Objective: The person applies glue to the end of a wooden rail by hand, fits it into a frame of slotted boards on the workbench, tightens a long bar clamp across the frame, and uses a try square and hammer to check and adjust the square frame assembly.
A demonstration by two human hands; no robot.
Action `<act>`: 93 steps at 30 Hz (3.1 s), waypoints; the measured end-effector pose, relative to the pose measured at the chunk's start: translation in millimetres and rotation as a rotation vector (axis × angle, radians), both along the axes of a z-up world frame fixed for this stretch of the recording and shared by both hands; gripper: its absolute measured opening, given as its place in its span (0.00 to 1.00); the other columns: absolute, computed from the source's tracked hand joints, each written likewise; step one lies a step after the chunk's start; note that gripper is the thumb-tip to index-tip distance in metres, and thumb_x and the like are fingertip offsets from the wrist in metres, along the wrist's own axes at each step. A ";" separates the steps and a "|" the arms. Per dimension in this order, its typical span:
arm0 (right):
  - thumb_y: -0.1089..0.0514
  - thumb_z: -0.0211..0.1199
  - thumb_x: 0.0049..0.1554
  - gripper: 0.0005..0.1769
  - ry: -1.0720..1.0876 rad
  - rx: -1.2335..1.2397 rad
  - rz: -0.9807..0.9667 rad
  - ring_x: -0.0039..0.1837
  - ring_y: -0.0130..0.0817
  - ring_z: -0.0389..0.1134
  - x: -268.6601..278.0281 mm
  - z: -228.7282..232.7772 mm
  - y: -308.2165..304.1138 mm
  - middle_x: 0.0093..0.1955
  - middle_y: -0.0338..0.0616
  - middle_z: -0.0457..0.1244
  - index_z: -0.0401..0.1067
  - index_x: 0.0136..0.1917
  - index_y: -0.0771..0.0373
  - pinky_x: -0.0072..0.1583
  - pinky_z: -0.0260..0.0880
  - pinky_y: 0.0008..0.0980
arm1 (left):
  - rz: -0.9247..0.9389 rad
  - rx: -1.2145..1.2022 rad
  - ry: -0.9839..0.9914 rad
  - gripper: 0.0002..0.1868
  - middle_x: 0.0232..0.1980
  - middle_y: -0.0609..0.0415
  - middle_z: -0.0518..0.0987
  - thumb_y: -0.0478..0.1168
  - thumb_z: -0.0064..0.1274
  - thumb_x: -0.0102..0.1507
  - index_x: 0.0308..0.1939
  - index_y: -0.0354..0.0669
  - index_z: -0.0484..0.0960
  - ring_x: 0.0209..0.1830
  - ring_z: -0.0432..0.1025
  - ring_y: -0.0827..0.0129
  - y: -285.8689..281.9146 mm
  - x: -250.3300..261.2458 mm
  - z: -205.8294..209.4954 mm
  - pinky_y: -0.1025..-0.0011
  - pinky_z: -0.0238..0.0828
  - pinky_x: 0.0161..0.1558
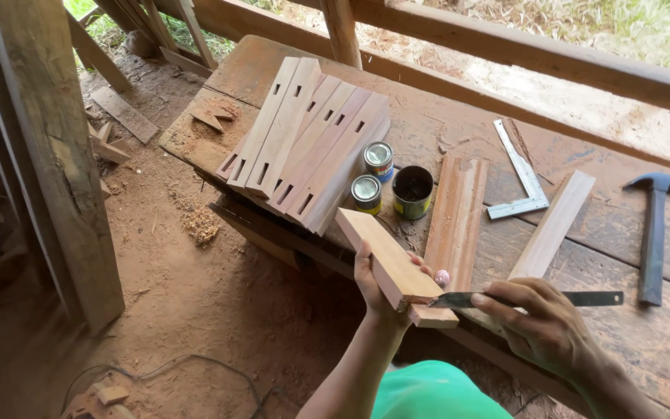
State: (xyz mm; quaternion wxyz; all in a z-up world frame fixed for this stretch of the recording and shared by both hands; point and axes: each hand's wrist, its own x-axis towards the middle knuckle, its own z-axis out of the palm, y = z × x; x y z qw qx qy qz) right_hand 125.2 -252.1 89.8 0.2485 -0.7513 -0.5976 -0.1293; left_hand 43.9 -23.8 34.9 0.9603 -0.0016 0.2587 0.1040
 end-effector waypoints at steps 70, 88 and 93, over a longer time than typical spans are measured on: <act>0.64 0.46 0.64 0.12 1.603 0.390 -1.135 0.37 0.30 0.56 -1.0 -303.4 94.9 0.38 0.43 0.58 0.68 0.57 0.61 0.39 0.60 0.31 | 0.005 0.402 -0.427 0.43 0.57 0.33 0.74 0.65 0.58 0.68 0.65 0.29 0.66 0.61 0.68 0.36 247.2 -226.8 -197.1 0.35 0.59 0.61; 0.63 0.58 0.61 0.15 1.322 0.237 -1.317 0.49 0.33 0.69 76.5 -316.7 136.3 0.50 0.43 0.71 0.78 0.59 0.63 0.53 0.69 0.31 | 0.266 0.792 -0.079 0.48 0.52 0.37 0.77 0.74 0.46 0.67 0.76 0.42 0.57 0.51 0.76 0.52 205.0 -168.5 -104.3 0.48 0.78 0.52; 0.62 0.57 0.61 0.15 1.338 0.192 -1.336 0.48 0.33 0.69 75.3 -320.8 126.8 0.51 0.43 0.71 0.79 0.59 0.62 0.51 0.71 0.33 | 0.349 0.867 -0.100 0.48 0.55 0.43 0.74 0.70 0.42 0.71 0.81 0.47 0.41 0.49 0.75 0.59 184.5 -136.4 -60.3 0.57 0.77 0.52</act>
